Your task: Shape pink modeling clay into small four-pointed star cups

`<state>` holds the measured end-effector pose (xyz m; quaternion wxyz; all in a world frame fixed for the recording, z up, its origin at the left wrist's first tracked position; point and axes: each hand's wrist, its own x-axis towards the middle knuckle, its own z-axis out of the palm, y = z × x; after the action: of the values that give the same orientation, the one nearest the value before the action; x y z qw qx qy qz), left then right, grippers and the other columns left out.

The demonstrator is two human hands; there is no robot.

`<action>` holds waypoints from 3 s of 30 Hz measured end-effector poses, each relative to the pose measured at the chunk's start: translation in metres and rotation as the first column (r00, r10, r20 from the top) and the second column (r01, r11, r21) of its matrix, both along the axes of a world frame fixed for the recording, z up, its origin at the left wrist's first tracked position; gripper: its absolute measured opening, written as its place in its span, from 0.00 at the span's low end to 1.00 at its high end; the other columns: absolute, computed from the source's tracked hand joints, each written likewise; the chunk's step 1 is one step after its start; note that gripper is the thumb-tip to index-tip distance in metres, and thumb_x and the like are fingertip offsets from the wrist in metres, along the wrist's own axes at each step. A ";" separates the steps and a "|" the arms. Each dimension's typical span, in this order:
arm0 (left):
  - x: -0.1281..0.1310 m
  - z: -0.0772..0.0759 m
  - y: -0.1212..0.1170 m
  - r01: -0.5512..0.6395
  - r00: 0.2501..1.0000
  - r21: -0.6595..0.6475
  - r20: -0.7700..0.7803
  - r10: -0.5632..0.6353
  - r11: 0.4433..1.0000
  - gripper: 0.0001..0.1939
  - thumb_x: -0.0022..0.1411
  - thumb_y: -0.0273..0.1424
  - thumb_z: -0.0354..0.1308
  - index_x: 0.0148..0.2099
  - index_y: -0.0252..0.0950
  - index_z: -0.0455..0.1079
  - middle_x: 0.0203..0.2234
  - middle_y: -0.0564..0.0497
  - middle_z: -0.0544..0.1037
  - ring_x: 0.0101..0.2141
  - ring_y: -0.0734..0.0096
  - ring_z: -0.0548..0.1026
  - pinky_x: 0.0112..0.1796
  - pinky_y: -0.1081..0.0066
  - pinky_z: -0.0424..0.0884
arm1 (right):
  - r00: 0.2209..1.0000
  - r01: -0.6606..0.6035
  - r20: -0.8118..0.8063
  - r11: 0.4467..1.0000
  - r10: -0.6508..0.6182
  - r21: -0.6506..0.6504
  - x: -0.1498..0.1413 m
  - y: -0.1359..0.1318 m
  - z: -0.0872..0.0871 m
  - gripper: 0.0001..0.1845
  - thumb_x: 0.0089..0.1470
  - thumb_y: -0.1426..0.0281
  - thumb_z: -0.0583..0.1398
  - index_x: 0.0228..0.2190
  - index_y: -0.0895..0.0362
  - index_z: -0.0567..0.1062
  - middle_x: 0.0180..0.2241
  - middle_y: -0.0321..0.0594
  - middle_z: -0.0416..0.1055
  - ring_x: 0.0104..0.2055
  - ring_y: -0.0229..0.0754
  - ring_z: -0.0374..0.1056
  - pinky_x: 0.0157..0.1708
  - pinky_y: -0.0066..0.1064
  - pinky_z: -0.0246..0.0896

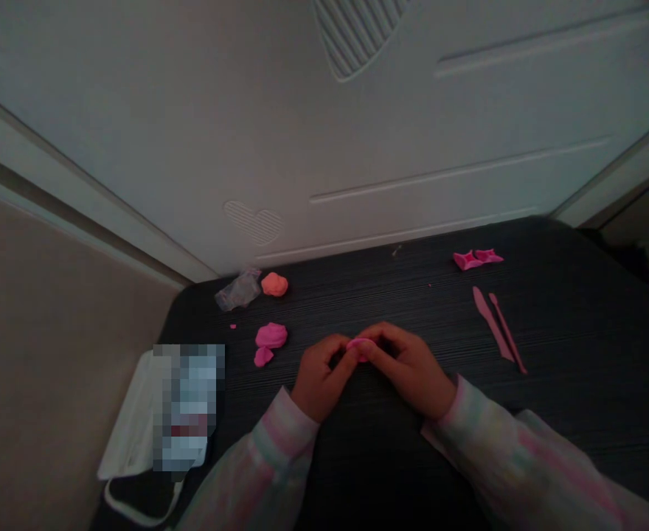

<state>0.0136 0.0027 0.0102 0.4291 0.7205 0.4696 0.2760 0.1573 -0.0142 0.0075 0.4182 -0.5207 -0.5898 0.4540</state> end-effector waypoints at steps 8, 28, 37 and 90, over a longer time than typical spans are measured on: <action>-0.002 -0.001 0.000 -0.119 0.988 -0.038 0.093 0.122 0.992 0.11 0.58 0.33 0.47 0.30 0.34 0.67 0.24 0.53 0.71 0.26 0.75 0.67 0.30 0.76 0.62 | 1.000 -0.011 -0.001 1.000 0.011 -0.001 -0.004 -0.002 0.004 0.08 0.51 0.65 0.53 0.30 0.56 0.67 0.26 0.34 0.68 0.29 0.33 0.63 0.30 0.26 0.57; 0.004 0.006 -0.002 -0.071 0.997 0.043 -0.024 0.072 0.997 0.11 0.57 0.30 0.45 0.28 0.35 0.67 0.20 0.53 0.69 0.23 0.76 0.66 0.26 0.76 0.61 | 0.944 -0.166 0.303 0.982 0.132 0.089 -0.003 -0.004 0.000 0.12 0.54 0.67 0.47 0.23 0.56 0.64 0.22 0.33 0.63 0.25 0.33 0.59 0.26 0.26 0.51; 0.000 0.001 -0.002 -0.043 0.997 -0.046 0.068 0.046 0.998 0.13 0.58 0.34 0.43 0.29 0.34 0.64 0.20 0.54 0.66 0.23 0.76 0.65 0.26 0.76 0.60 | 0.965 -0.108 0.243 0.994 0.100 0.019 -0.002 -0.001 0.001 0.13 0.54 0.65 0.48 0.22 0.56 0.63 0.20 0.32 0.61 0.23 0.32 0.57 0.25 0.25 0.50; 0.001 0.000 -0.001 0.113 0.993 -0.038 -0.025 -0.114 0.993 0.13 0.56 0.33 0.45 0.22 0.33 0.60 0.16 0.57 0.61 0.20 0.79 0.60 0.23 0.77 0.56 | 0.880 -0.156 0.473 0.960 0.029 0.232 0.005 -0.001 -0.001 0.13 0.55 0.66 0.47 0.24 0.57 0.64 0.22 0.34 0.64 0.26 0.35 0.58 0.29 0.29 0.50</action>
<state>0.0145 0.0019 0.0098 0.4509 0.7416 0.4387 0.2328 0.1621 -0.0157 0.0067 0.3076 -0.5251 -0.7521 0.2529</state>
